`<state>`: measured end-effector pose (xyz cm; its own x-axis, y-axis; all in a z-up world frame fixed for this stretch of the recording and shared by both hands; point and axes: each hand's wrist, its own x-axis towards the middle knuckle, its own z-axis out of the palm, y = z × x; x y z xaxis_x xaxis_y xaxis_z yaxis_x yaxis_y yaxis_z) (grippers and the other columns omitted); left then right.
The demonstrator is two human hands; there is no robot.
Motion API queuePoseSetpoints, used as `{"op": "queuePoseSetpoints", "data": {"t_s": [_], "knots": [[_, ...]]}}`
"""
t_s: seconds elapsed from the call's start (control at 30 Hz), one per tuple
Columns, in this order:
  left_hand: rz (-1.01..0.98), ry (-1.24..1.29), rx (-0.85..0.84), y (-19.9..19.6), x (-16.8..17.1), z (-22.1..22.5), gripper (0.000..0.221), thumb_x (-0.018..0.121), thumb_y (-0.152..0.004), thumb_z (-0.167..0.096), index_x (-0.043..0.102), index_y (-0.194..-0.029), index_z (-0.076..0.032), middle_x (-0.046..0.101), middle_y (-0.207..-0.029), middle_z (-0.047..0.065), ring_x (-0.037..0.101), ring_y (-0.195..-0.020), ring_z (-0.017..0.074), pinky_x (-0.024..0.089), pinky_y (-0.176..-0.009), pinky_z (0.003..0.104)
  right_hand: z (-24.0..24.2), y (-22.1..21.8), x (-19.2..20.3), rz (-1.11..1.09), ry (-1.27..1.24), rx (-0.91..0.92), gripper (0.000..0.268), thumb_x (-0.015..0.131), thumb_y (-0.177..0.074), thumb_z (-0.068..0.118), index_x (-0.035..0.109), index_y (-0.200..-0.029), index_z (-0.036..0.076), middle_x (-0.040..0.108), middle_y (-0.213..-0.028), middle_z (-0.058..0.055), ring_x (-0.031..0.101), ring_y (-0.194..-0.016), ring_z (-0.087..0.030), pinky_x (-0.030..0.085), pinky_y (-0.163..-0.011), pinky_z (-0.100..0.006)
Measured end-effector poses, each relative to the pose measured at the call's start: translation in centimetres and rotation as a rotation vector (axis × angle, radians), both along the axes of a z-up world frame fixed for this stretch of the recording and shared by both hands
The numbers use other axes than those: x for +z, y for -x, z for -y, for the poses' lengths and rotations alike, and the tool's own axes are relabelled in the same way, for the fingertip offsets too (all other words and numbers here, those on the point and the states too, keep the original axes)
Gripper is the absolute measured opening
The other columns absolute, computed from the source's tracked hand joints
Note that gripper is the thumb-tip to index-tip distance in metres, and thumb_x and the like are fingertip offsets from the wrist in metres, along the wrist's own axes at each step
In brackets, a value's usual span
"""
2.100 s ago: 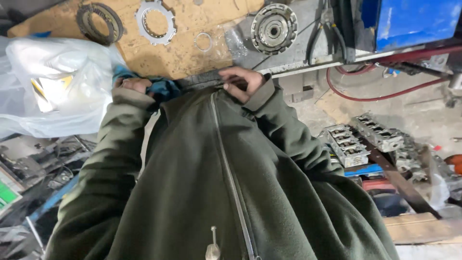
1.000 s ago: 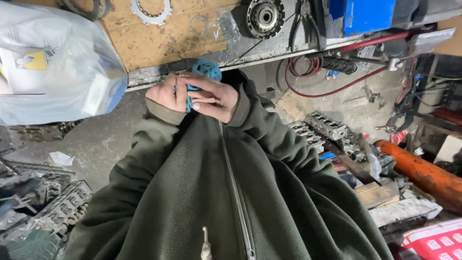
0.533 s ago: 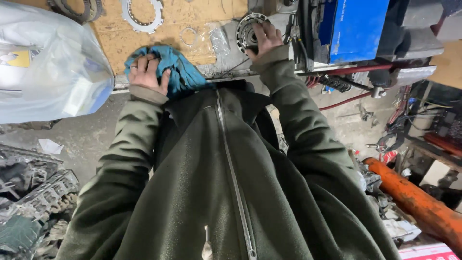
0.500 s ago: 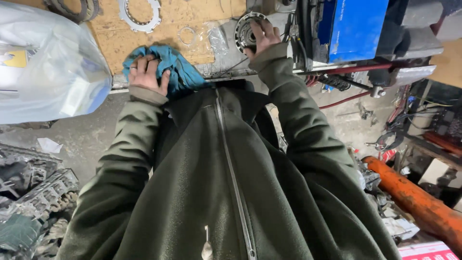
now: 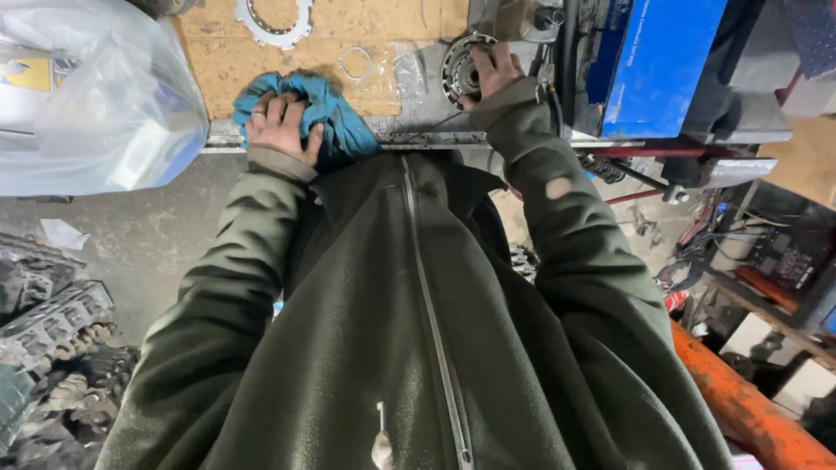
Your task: The person handles clutch friction and steel plates at a workbench, picking up individual plates, turning them over, and fitting them into a clutch hub/basket assembly. They stack the plates in sequence and press them into place by hand while checking alignment.
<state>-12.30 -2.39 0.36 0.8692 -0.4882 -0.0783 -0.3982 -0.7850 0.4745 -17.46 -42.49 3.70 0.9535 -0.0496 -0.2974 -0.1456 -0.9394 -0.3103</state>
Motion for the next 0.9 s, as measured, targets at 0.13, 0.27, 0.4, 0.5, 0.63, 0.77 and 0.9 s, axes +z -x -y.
{"op": "queuePoseSetpoints", "data": {"t_s": [0.13, 0.27, 0.4, 0.5, 0.63, 0.77, 0.9], "knots": [[0.007, 0.034, 0.005, 0.1, 0.3, -0.2, 0.045, 0.076, -0.093, -0.035, 0.068, -0.130, -0.010, 0.057, -0.140, 0.012, 0.044, -0.136, 0.0405, 0.036, -0.105, 0.058, 0.0, -0.2, 0.8, 0.039, 0.027, 0.021, 0.082, 0.093, -0.076, 0.033, 0.055, -0.144, 0.010, 0.047, -0.139, -0.022, 0.055, -0.121, -0.049, 0.052, -0.097, -0.055], [0.003, 0.053, -0.007, -0.1, 1.2, -0.3, 0.045, 0.076, -0.095, -0.034, 0.067, -0.132, -0.010, 0.057, -0.141, 0.012, 0.044, -0.137, 0.0404, 0.038, -0.106, 0.056, 0.4, 0.2, 1.8, 0.093, 0.031, 0.039, 0.083, 0.093, -0.075, 0.032, 0.056, -0.145, 0.009, 0.051, -0.136, -0.022, 0.058, -0.119, -0.047, 0.053, -0.095, -0.054], [0.000, 0.082, -0.013, -0.4, 1.4, -0.4, 0.044, 0.077, -0.093, -0.035, 0.068, -0.129, -0.011, 0.058, -0.139, 0.013, 0.045, -0.135, 0.0401, 0.039, -0.105, 0.055, 1.2, 0.3, 2.0, 0.186, 0.053, 0.082, 0.081, 0.095, -0.076, 0.034, 0.058, -0.144, 0.008, 0.054, -0.132, -0.020, 0.062, -0.115, -0.043, 0.056, -0.094, -0.051], [-0.014, 0.094, -0.018, -0.6, 1.7, -0.6, 0.043, 0.077, -0.094, -0.036, 0.068, -0.128, -0.011, 0.059, -0.139, 0.013, 0.046, -0.135, 0.0397, 0.040, -0.106, 0.055, 1.1, 0.1, 2.8, 0.212, 0.085, 0.084, 0.079, 0.095, -0.076, 0.033, 0.060, -0.142, 0.008, 0.055, -0.130, -0.019, 0.064, -0.114, -0.041, 0.057, -0.093, -0.049], [-0.027, 0.107, -0.036, -1.0, 2.6, -0.8, 0.045, 0.076, -0.094, -0.037, 0.069, -0.127, -0.007, 0.060, -0.137, 0.015, 0.049, -0.130, 0.0418, 0.041, -0.104, 0.054, 1.1, 0.1, 2.3, 0.307, 0.028, 0.075, 0.075, 0.096, -0.073, 0.031, 0.064, -0.138, 0.010, 0.057, -0.126, -0.017, 0.066, -0.111, -0.038, 0.059, -0.093, -0.047], [-0.062, 0.119, 0.100, -1.4, 4.6, -0.2, 0.041, 0.076, -0.098, -0.044, 0.070, -0.118, -0.009, 0.065, -0.128, 0.013, 0.058, -0.123, 0.0380, 0.043, -0.105, 0.052, 0.5, 0.6, 3.5, 0.381, 0.003, 0.137, 0.077, 0.096, -0.074, 0.030, 0.063, -0.140, 0.008, 0.057, -0.126, -0.017, 0.067, -0.109, -0.037, 0.059, -0.093, -0.047], [-0.020, 0.140, 0.271, -1.4, 5.2, -0.6, 0.030, 0.075, -0.100, -0.038, 0.074, -0.113, -0.011, 0.069, -0.121, 0.013, 0.061, -0.111, 0.0401, 0.044, -0.097, 0.053, 0.2, 1.8, 4.8, 0.328, 0.045, 0.102, 0.075, 0.096, -0.077, 0.029, 0.063, -0.140, 0.008, 0.056, -0.126, -0.018, 0.066, -0.109, -0.036, 0.059, -0.091, -0.046]]}}
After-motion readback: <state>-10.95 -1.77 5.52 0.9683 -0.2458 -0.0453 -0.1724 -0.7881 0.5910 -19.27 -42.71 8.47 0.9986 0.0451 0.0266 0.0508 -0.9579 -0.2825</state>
